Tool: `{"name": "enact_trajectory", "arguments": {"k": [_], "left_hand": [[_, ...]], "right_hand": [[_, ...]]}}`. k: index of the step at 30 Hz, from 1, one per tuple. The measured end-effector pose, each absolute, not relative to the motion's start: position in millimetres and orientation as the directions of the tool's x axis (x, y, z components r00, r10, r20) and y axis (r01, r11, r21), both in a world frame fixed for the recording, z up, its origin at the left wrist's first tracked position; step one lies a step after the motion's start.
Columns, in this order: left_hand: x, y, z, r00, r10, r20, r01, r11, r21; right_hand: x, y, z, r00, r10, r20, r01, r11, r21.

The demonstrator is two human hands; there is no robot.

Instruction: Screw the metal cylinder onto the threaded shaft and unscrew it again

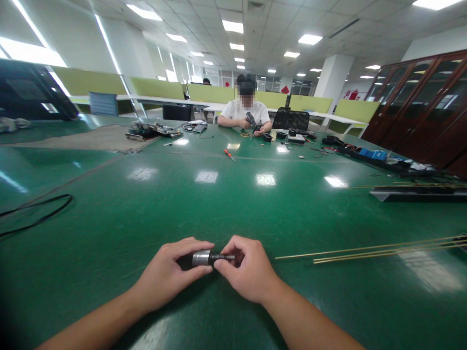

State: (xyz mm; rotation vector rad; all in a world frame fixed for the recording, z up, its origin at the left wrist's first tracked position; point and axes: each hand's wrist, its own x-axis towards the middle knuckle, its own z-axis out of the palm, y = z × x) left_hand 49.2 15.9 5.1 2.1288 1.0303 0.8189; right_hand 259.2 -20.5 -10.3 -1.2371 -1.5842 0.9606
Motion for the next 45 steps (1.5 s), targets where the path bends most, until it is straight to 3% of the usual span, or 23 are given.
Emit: {"name": "enact_trajectory", "arguments": {"k": [45], "left_hand": [[48.2,16.2,7.1,0.454,0.854,0.252,0.451,-0.465,0.762]], "right_hand": [[260.3,-22.5,-6.3,-0.070,0.982,0.177,0.317,0.190,-0.929]]}}
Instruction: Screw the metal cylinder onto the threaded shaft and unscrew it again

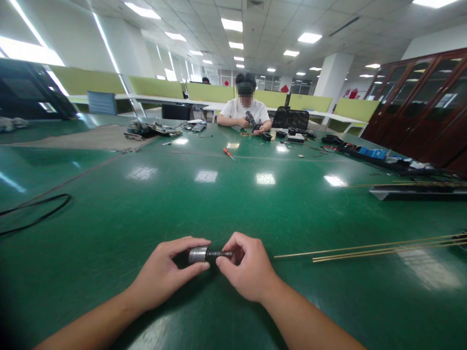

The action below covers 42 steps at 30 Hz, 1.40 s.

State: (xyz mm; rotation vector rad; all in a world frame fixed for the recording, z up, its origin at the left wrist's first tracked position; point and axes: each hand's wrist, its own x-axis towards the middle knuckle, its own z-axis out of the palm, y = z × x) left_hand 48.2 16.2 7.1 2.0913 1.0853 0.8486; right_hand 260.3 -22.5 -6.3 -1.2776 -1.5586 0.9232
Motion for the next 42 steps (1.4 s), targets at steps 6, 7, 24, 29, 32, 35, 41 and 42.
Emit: {"name": "enact_trajectory", "arguments": {"k": [6,7,24,29,32,35,41,42], "left_hand": [[46.9,15.7,8.2,0.453,0.853,0.258,0.460,-0.472,0.752],[46.9,15.8,8.2,0.451,0.855,0.256,0.462,-0.469,0.753],[49.0,16.1,11.9,0.374,0.897,0.236,0.459,-0.400,0.793],[48.2,15.9,11.9,0.379,0.895,0.234,0.456,-0.401,0.795],[48.3,15.5,11.8,0.379,0.896,0.230,0.453,-0.397,0.798],[48.3,15.5,10.8,0.373,0.898,0.234,0.462,-0.398,0.792],[48.0,18.1,9.4,0.346,0.919,0.189,0.461,-0.342,0.819],[47.6,19.4,9.3,0.330,0.929,0.171,0.449,-0.313,0.837]], "right_hand": [[259.9,-23.1,-5.4,-0.067,0.981,0.184,0.331,0.195,-0.923],[259.8,-22.7,-5.0,-0.063,0.981,0.186,0.334,0.196,-0.922],[260.3,-21.4,-2.4,-0.015,0.979,0.203,0.352,0.196,-0.915],[261.2,-20.8,-3.4,-0.015,0.979,0.203,0.353,0.195,-0.915],[261.7,-20.3,-4.0,-0.013,0.980,0.197,0.351,0.189,-0.917],[261.8,-20.0,-4.0,-0.010,0.980,0.197,0.353,0.188,-0.917],[262.5,-19.0,-4.0,0.082,0.976,0.204,0.362,0.162,-0.918],[262.8,-18.4,-4.3,0.109,0.973,0.205,0.354,0.155,-0.922]]}}
